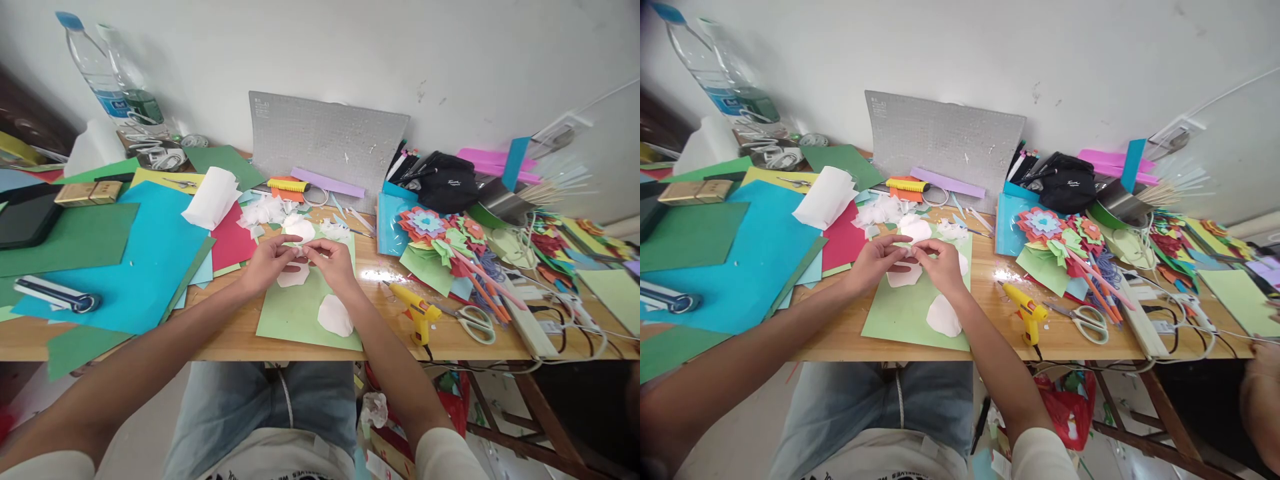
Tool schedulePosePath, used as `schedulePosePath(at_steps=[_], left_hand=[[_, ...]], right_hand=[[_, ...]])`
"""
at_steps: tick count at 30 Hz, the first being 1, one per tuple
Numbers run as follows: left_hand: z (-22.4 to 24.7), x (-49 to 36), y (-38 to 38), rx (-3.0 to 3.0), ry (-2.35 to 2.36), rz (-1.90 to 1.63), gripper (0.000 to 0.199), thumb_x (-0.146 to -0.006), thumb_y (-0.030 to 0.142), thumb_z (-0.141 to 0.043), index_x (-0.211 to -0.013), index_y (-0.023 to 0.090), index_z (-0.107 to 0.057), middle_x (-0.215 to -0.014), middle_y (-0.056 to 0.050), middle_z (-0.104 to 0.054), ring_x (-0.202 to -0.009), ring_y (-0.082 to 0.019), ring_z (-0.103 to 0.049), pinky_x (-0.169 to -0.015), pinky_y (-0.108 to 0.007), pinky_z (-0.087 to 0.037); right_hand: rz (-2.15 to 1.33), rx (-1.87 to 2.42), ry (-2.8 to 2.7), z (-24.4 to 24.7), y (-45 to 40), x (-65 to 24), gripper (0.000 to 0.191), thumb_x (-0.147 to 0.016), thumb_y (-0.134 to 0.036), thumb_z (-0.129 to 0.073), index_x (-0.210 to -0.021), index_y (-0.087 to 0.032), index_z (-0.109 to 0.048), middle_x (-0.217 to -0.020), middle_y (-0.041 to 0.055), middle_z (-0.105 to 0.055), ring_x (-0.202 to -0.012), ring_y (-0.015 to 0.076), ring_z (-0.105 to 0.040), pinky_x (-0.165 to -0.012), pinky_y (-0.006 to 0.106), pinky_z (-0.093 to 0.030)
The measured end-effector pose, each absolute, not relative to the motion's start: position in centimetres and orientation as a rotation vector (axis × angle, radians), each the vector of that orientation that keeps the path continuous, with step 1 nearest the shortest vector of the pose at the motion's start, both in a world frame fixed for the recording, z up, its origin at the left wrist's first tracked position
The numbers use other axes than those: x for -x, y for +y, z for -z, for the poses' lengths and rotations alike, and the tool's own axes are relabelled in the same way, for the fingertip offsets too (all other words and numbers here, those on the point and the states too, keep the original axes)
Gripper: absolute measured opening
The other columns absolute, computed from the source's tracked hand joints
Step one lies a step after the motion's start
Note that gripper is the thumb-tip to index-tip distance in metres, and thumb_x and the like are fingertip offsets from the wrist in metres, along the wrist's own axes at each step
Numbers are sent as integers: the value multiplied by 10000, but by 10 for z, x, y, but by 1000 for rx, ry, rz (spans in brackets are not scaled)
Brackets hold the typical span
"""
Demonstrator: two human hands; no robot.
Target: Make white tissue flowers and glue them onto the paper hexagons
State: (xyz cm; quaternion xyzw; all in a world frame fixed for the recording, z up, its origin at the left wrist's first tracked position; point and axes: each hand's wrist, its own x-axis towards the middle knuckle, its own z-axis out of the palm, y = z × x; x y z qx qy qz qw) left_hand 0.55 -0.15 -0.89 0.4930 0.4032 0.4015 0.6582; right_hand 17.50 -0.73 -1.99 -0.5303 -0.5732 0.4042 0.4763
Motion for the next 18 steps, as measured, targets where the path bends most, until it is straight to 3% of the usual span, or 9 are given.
schedulePosePath(at_steps=[9, 18], left_hand=[[13, -4, 3, -1104, 964, -912, 392, -690, 440, -813, -900, 156, -642, -844, -82, -750, -883, -254, -730, -768, -368, -597], [12, -4, 4, -1190, 947, -847, 385, -696, 424, -808, -887, 152, -614, -795, -78, -736, -799, -208, -716, -773, -385, -598]], right_hand=[[-1080, 1278, -1350, 15, -9, -176, 222, -754, -413, -704, -830, -206, -729, -831, 32, -723, -713, 158, -650, -640, 281, -551], [-1142, 1273, -1398, 17, -7, -180, 205, -707, -385, -738, -775, -196, -699, -738, 11, -676, -664, 144, -624, -623, 275, -530]])
